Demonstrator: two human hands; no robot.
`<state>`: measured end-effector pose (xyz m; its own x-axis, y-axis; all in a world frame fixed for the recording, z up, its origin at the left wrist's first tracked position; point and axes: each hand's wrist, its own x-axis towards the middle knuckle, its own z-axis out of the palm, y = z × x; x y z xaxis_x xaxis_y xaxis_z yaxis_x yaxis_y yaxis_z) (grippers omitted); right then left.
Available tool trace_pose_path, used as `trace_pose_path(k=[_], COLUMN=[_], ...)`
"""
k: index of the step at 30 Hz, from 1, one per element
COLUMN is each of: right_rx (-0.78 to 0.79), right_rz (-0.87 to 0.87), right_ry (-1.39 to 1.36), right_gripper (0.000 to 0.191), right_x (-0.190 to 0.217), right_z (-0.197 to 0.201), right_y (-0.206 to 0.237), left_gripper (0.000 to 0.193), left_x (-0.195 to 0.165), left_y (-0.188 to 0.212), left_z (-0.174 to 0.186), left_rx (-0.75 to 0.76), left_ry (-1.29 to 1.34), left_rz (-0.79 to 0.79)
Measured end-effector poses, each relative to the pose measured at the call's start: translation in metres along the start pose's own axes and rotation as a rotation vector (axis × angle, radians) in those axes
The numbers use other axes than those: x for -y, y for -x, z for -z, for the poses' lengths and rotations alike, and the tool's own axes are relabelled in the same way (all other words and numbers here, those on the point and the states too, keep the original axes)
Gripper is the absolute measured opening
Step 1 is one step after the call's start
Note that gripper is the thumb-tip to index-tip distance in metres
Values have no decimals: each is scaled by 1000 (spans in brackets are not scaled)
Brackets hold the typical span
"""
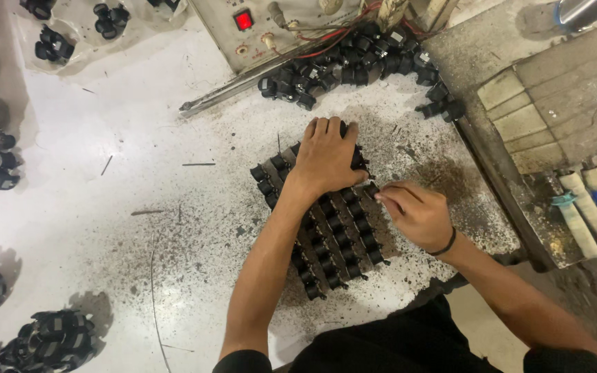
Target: The person picks small black cylindrical components from piles and trays on the workbench and arranges them into a neat grid of rows. They then take a soldering iron and solder the leads of each component in the grid one by one, working across the rows.
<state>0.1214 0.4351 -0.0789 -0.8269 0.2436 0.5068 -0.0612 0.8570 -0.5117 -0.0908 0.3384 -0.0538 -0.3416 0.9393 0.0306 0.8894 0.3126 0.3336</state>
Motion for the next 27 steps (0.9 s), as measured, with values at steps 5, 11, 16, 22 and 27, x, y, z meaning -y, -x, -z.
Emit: trace_pose_path(k=[5,11,16,22,27], right_rx=[166,93,118,253,278], right_rz=[30,252,138,-13,-163], right_ry=[30,862,525,382,-36], right_gripper=[7,40,40,41,24], right_x=[-15,-62,-44,-20,-6], right_z=[3,57,57,50,36], right_y=[-22,-80,-56,-14,7], left_gripper=[93,103,122,130,124], left_x=[-2,-7,-21,-31,-30], left_y=[1,2,9,9,10], left_z=[0,8,19,17,13], left_rx=[14,36,89,112,79], left_ry=[30,21,-11,-47,-56], left_rz=[14,19,62,49,27])
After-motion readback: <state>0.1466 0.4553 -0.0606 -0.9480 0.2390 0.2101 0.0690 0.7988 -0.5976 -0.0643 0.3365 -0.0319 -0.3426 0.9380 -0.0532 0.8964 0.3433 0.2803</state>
